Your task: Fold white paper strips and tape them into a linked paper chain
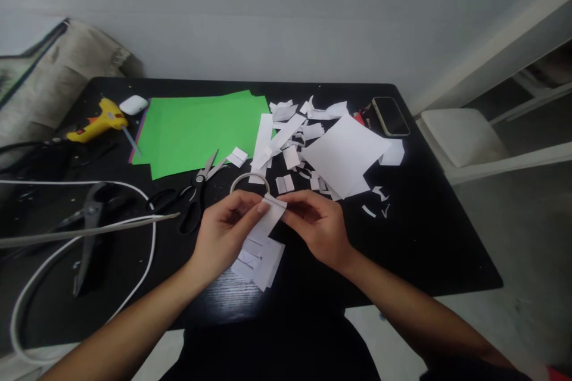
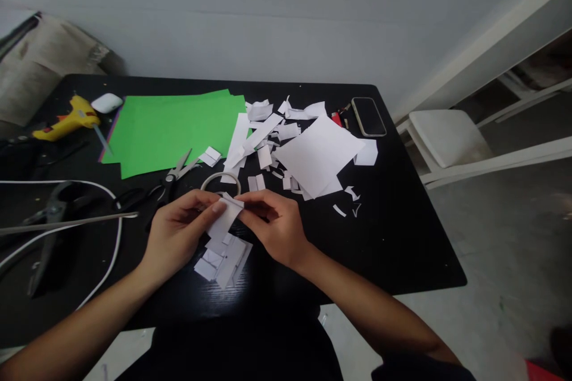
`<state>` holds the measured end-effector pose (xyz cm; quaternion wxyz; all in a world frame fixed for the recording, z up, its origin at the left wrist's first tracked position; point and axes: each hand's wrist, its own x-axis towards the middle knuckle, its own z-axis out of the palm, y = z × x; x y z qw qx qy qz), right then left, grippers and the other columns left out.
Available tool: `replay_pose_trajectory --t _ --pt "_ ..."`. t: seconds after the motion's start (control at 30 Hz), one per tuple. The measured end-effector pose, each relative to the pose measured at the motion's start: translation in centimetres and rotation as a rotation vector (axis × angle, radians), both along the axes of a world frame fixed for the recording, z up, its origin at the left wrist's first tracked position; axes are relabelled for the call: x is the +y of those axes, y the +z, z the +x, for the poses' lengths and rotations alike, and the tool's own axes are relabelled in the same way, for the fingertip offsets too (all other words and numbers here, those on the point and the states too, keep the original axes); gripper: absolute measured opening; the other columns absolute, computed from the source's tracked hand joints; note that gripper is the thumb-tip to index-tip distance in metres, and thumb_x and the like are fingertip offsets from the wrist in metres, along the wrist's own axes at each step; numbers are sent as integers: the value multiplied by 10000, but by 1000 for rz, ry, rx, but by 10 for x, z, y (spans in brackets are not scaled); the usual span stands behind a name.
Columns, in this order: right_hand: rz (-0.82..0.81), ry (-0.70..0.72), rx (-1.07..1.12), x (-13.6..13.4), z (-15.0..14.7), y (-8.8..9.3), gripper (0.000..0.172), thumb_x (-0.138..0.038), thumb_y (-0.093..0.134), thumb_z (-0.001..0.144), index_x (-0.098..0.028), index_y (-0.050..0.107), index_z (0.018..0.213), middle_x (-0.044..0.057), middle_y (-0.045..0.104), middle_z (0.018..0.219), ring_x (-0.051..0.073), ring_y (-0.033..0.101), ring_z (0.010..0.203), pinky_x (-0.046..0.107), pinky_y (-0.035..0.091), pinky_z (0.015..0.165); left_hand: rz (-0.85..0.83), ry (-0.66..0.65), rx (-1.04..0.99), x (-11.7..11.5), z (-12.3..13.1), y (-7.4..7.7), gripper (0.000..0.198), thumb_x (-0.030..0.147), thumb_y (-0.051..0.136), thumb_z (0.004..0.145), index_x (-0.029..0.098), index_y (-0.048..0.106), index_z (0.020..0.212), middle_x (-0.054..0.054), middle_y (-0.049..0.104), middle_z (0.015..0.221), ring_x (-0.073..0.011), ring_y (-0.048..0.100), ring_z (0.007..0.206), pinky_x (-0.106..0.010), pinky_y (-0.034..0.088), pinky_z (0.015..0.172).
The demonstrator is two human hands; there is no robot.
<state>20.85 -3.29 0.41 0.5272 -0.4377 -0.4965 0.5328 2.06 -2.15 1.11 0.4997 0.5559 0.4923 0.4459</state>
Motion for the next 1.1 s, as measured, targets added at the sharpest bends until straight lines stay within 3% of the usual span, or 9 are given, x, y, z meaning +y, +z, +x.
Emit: replay_pose_trajectory --t 0.33,0.5,0.67,0.8,1.1 --pt "57 -29 15 -5 -3 -6 213 -187 828 870 -283 808 1058 12 815 1038 165 792 956 296 671 871 8 34 10 0 2 -1 81 275 767 890 195 776 880 -7 742 760 -92 625 626 -165 501 548" --pt "-36 67 117 -2 -3 -5 224 -219 865 837 -255 790 1045 29 783 1019 184 773 951 317 686 832 -64 16 -90 -3 3 -4 149 331 737 927 182 732 925 -15 726 731 -102 623 583 -180 485 509" --pt "-74 160 169 3 -1 -8 176 -251 879 820 -220 754 940 66 731 1153 216 744 1066 372 677 901 -108 -55 -140 -2 3 -2 205 383 719 948 181 686 942 -7 707 703 -111 643 579 -193 503 524" --pt "-71 156 162 4 0 -12 158 -227 859 834 -221 746 944 57 750 1115 205 747 1069 381 644 975 -131 -87 -123 0 2 1 217 383 756 919 176 694 908 -9 715 678 -128 667 583 -211 529 540" --pt "-95 186 156 0 1 -8 222 -211 808 863 -228 760 1078 51 770 1084 186 753 1042 339 647 946 -88 -18 30 2 0 0 205 376 790 878 180 735 846 17 627 632 -85 508 540 -187 411 494"
